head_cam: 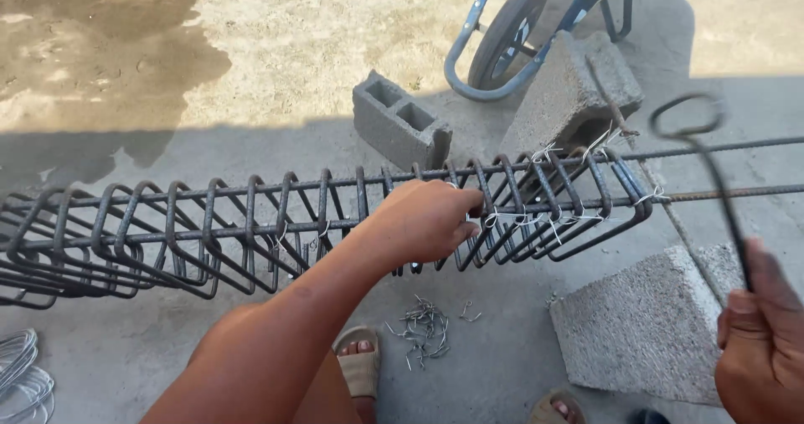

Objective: Tying steel rebars together using wire ties and a manual twisting tool to create a reinforcement cage.

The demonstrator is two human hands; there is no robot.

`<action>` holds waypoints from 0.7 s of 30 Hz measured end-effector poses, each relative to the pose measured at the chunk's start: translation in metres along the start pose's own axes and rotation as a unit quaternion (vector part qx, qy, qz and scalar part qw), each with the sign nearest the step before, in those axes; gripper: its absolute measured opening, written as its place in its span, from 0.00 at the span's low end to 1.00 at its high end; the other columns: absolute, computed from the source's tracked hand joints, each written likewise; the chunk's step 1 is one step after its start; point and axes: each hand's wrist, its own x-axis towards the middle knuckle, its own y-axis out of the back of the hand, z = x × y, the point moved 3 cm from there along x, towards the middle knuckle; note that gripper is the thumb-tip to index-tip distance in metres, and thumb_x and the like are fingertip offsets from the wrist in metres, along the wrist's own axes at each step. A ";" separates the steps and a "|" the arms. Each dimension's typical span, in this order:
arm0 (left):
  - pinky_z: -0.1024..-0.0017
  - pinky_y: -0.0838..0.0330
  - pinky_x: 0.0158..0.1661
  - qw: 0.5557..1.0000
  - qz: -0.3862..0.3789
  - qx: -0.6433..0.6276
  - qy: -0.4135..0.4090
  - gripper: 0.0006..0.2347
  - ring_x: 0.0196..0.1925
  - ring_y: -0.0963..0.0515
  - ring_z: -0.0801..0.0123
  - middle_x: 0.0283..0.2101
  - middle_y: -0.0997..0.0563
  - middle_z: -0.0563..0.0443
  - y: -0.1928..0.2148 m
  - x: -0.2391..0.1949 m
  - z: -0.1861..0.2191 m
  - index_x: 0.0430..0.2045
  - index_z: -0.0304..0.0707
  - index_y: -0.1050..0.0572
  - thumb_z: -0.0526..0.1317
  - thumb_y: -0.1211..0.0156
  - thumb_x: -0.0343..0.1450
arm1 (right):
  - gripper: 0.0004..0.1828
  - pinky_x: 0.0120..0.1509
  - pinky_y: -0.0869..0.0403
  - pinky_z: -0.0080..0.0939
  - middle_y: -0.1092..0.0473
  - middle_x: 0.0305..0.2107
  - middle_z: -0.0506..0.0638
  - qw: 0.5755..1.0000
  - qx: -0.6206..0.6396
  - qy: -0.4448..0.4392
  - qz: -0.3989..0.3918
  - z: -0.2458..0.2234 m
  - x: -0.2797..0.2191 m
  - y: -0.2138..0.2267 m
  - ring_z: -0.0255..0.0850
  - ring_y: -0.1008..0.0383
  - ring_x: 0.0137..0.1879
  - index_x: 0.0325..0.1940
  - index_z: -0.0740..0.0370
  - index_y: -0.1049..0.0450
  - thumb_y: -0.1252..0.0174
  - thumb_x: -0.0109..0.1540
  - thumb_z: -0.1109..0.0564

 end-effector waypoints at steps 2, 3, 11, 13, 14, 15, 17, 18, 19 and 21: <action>0.62 0.22 0.37 1.000 0.018 -0.012 0.000 0.08 0.32 0.14 0.60 0.34 0.13 0.48 0.002 -0.004 0.000 0.39 0.42 0.20 0.43 0.40 0.72 | 0.29 0.20 0.39 0.42 0.33 0.14 0.57 0.985 -0.162 0.003 -0.062 0.026 -0.003 -0.011 0.42 0.43 0.14 0.83 0.62 0.36 0.53 0.75 0.67; 0.61 0.23 0.39 0.999 0.045 -0.019 -0.003 0.07 0.32 0.14 0.60 0.34 0.13 0.49 0.009 -0.002 0.000 0.36 0.42 0.20 0.42 0.40 0.72 | 0.33 0.15 0.40 0.42 0.29 0.09 0.53 0.942 -0.315 0.007 -0.115 0.041 -0.001 -0.017 0.39 0.45 0.09 0.84 0.49 0.36 0.49 0.72 0.57; 0.53 0.35 0.57 0.999 0.020 0.006 0.036 0.09 0.41 0.15 0.61 0.37 0.13 0.52 0.002 0.007 -0.011 0.43 0.47 0.21 0.45 0.43 0.74 | 0.27 0.19 0.34 0.46 0.22 0.28 0.52 0.947 -0.292 -0.044 -0.123 0.011 0.005 -0.019 0.43 0.36 0.09 0.74 0.40 0.30 0.47 0.69 0.53; 0.52 0.35 0.60 0.999 0.029 0.002 0.026 0.09 0.41 0.15 0.61 0.38 0.13 0.53 0.008 0.015 -0.010 0.44 0.46 0.21 0.43 0.47 0.75 | 0.28 0.20 0.37 0.44 0.25 0.10 0.52 0.944 -0.298 -0.055 -0.128 0.005 0.008 -0.021 0.40 0.42 0.09 0.75 0.34 0.33 0.49 0.70 0.50; 0.52 0.36 0.61 0.999 0.024 0.006 0.029 0.10 0.42 0.15 0.62 0.38 0.13 0.54 0.005 0.015 -0.010 0.45 0.47 0.21 0.44 0.45 0.74 | 0.27 0.19 0.36 0.42 0.22 0.26 0.53 0.973 -0.213 -0.011 -0.087 -0.011 0.006 -0.016 0.37 0.38 0.11 0.71 0.44 0.29 0.45 0.67 0.58; 0.52 0.37 0.62 0.999 0.019 0.010 0.031 0.10 0.43 0.15 0.64 0.39 0.13 0.56 0.002 0.016 -0.011 0.46 0.48 0.22 0.46 0.43 0.74 | 0.26 0.19 0.34 0.39 0.19 0.41 0.53 0.991 -0.125 0.033 -0.043 -0.026 0.004 -0.012 0.35 0.35 0.13 0.66 0.55 0.25 0.40 0.63 0.66; 0.51 0.36 0.60 0.999 0.024 0.021 0.033 0.14 0.45 0.17 0.59 0.43 0.16 0.51 -0.002 0.019 -0.009 0.50 0.47 0.24 0.46 0.40 0.72 | 0.30 0.22 0.35 0.40 0.23 0.32 0.50 0.991 -0.098 0.084 -0.022 -0.020 -0.012 -0.008 0.34 0.37 0.16 0.69 0.56 0.30 0.40 0.63 0.70; 0.51 0.34 0.57 0.997 0.040 0.042 0.044 0.18 0.47 0.18 0.55 0.46 0.20 0.47 0.002 0.020 -0.011 0.55 0.46 0.26 0.46 0.37 0.71 | 0.33 0.25 0.35 0.41 0.27 0.22 0.47 0.988 -0.059 0.145 0.005 -0.020 -0.017 -0.009 0.34 0.39 0.18 0.72 0.57 0.34 0.40 0.63 0.73; 0.51 0.34 0.57 0.998 0.037 0.042 0.041 0.18 0.47 0.18 0.55 0.46 0.20 0.47 -0.003 0.023 -0.013 0.55 0.46 0.26 0.46 0.37 0.71 | 0.33 0.25 0.35 0.41 0.27 0.22 0.47 0.988 -0.060 0.141 0.005 -0.011 -0.012 -0.016 0.34 0.39 0.18 0.72 0.57 0.34 0.40 0.63 0.73; 0.41 0.47 0.64 0.993 0.032 0.077 0.080 0.36 0.67 0.31 0.46 0.66 0.30 0.38 -0.010 0.029 -0.020 0.66 0.49 0.35 0.51 0.26 0.62 | 0.34 0.18 0.35 0.38 0.29 0.11 0.41 0.915 -0.344 0.004 -0.212 0.018 -0.001 -0.043 0.33 0.40 0.12 0.78 0.26 0.46 0.52 0.68 0.50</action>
